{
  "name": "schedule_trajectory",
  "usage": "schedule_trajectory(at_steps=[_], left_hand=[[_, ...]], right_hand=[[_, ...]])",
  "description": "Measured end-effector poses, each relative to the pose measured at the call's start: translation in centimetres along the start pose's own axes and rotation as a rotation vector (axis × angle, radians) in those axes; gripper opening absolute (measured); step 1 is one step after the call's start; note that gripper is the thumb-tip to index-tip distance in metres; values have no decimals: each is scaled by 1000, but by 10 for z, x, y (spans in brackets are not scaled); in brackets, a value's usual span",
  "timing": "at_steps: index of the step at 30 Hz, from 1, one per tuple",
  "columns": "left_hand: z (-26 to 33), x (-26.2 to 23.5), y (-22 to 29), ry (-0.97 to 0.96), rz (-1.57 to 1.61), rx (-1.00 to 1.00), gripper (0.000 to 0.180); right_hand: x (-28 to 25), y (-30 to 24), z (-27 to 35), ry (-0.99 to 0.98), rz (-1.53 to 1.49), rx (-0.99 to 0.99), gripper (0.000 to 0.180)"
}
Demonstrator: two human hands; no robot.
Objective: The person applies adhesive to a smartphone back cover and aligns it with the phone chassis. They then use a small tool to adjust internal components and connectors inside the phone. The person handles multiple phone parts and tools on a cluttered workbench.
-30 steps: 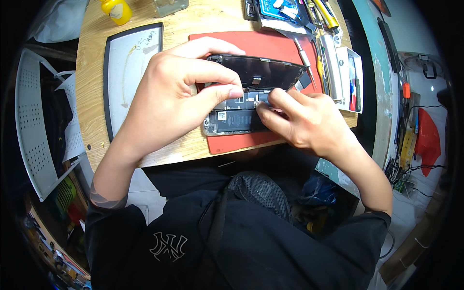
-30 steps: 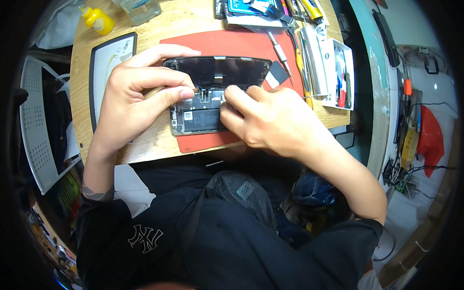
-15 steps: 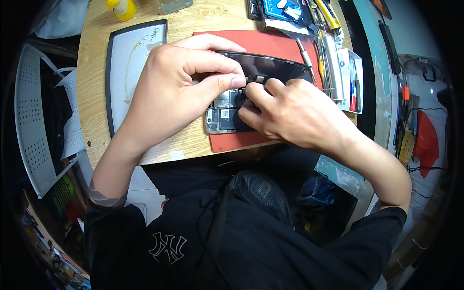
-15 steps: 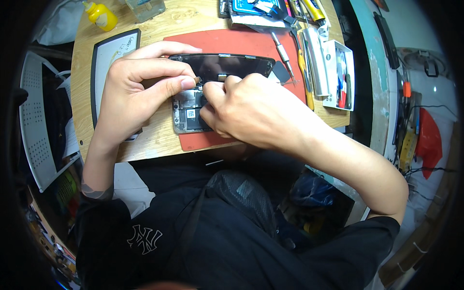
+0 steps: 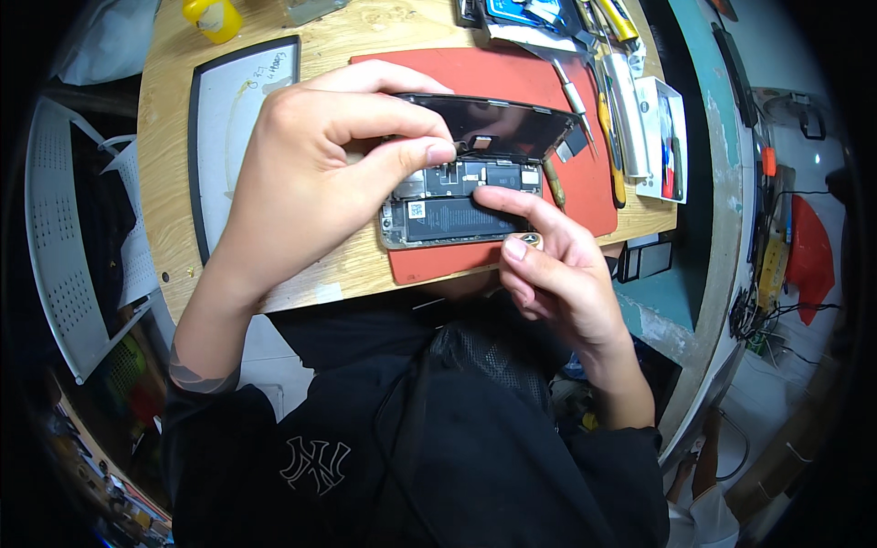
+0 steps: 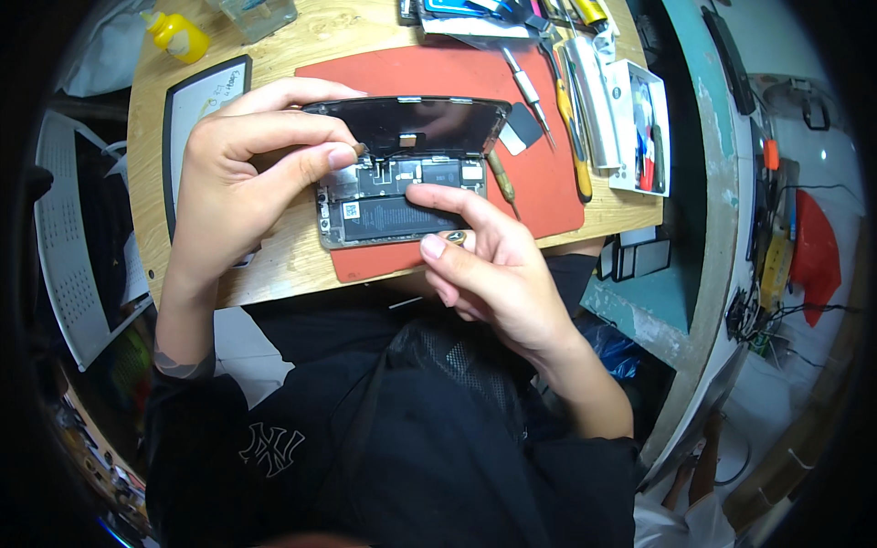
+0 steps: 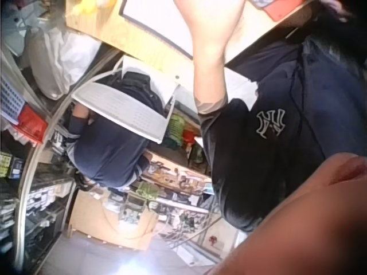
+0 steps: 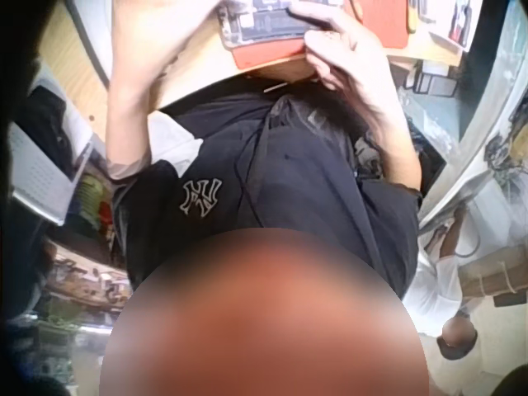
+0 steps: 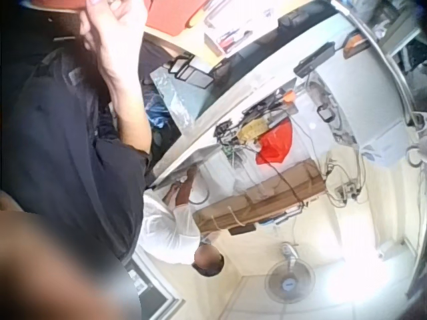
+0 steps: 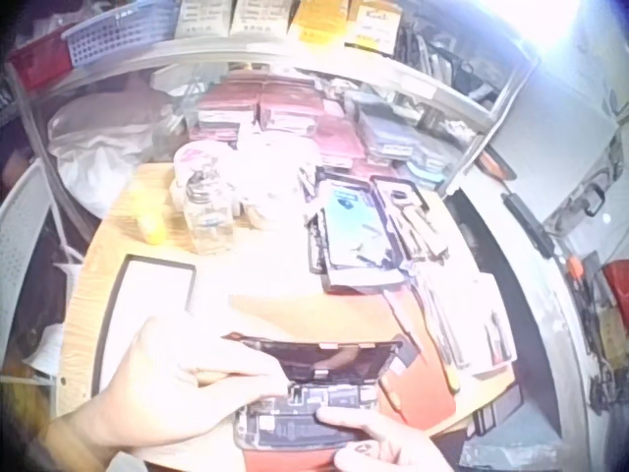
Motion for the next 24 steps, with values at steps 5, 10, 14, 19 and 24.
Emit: schedule_trajectory(at_steps=[5, 10, 14, 19, 24], left_hand=[[-2, 0, 2, -23, -18, 28, 8], [-1, -1, 2, -31, -28, 40, 8], [-1, 0, 2, -32, -12, 40, 8], [-1, 0, 2, -28, -2, 27, 8], [1, 0, -2, -12, 29, -22, 9]], right_hand=[[8, 7, -3, -56, -233, 40, 55], [12, 9, -4, -90, -317, 62, 55], [11, 9, -5, -86, -337, 64, 55], [11, 9, -5, -80, -342, 62, 54], [9, 9, -6, -63, -337, 72, 52]])
Point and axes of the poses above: each hand's wrist, its own z-axis away from the middle knuckle, its own x-axis out of the palm, y = z × x, the point moved 9 cm from there along -z, towards the middle knuckle, and after that the axes turned 14 degrees about x, right-handed, at the moved point
